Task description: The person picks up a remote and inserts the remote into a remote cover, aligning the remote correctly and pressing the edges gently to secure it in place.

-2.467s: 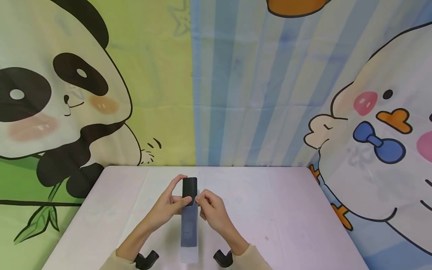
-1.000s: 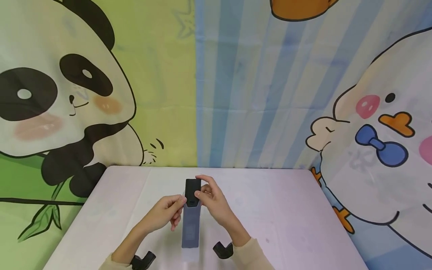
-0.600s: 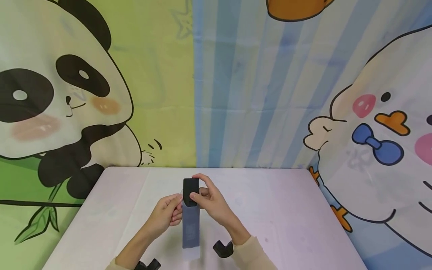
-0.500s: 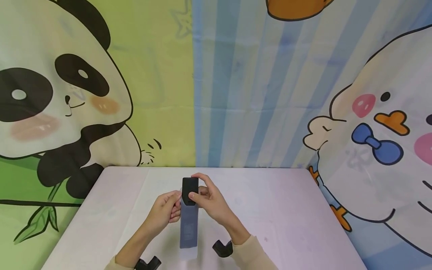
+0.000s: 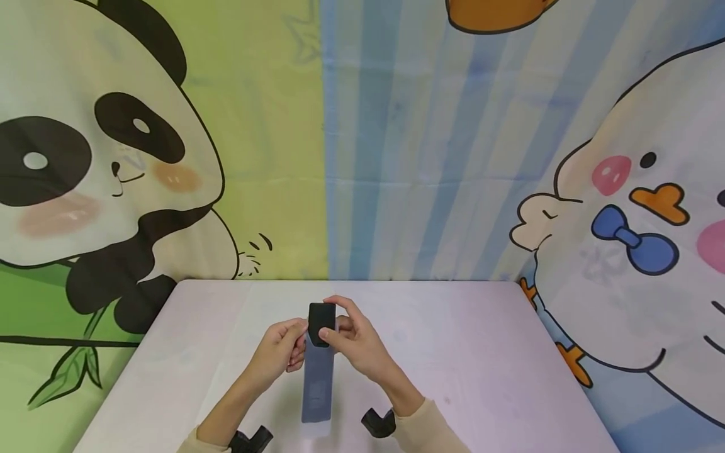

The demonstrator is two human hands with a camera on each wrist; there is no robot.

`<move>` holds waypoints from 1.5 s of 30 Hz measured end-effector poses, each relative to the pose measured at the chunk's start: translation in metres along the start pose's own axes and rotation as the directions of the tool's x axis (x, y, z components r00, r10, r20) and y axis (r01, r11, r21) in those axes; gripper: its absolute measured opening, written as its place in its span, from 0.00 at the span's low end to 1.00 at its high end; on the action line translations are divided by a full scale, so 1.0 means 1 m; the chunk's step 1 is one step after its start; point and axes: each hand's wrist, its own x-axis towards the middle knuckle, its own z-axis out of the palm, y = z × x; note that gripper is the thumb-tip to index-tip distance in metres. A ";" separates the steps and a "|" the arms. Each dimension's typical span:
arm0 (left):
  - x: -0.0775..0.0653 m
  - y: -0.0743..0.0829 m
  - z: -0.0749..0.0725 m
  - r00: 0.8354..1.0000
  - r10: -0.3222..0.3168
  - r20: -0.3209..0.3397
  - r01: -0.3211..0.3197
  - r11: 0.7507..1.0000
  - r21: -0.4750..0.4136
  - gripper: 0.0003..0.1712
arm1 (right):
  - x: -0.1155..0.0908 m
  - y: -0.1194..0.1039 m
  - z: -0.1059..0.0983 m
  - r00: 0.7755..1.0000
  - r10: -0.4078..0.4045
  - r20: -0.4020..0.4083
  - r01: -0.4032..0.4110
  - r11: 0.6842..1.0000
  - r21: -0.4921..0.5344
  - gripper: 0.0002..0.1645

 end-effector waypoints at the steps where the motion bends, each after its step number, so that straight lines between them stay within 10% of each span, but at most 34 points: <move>1: 0.000 -0.002 0.000 1.000 0.007 0.010 -0.008 0.998 0.055 0.26 | -0.002 0.001 0.000 1.000 0.011 -0.015 -0.011 1.000 0.001 0.33; 7: -0.002 -0.013 -0.008 0.995 0.078 -0.068 -0.051 0.942 0.333 0.15 | -0.004 0.007 0.002 0.997 0.051 -0.051 -0.050 0.999 0.010 0.34; 11: -0.001 -0.011 -0.012 0.993 0.089 -0.071 -0.059 0.934 0.352 0.30 | -0.004 0.009 0.003 0.996 0.087 -0.026 -0.087 0.996 0.012 0.33; 19: 0.001 -0.004 -0.021 0.988 0.137 -0.072 -0.108 0.943 0.314 0.28 | -0.009 0.014 0.000 0.992 0.126 -0.028 -0.127 0.991 -0.033 0.22; 28: -0.002 -0.005 -0.018 0.998 0.043 0.036 -0.053 0.936 0.347 0.29 | -0.011 0.018 -0.005 0.986 -0.014 0.164 0.041 0.985 -0.167 0.12; 45: -0.002 0.002 -0.012 0.992 0.033 0.119 -0.076 0.922 0.379 0.28 | -0.008 0.017 0.007 0.993 -0.079 -0.083 0.081 0.996 0.030 0.14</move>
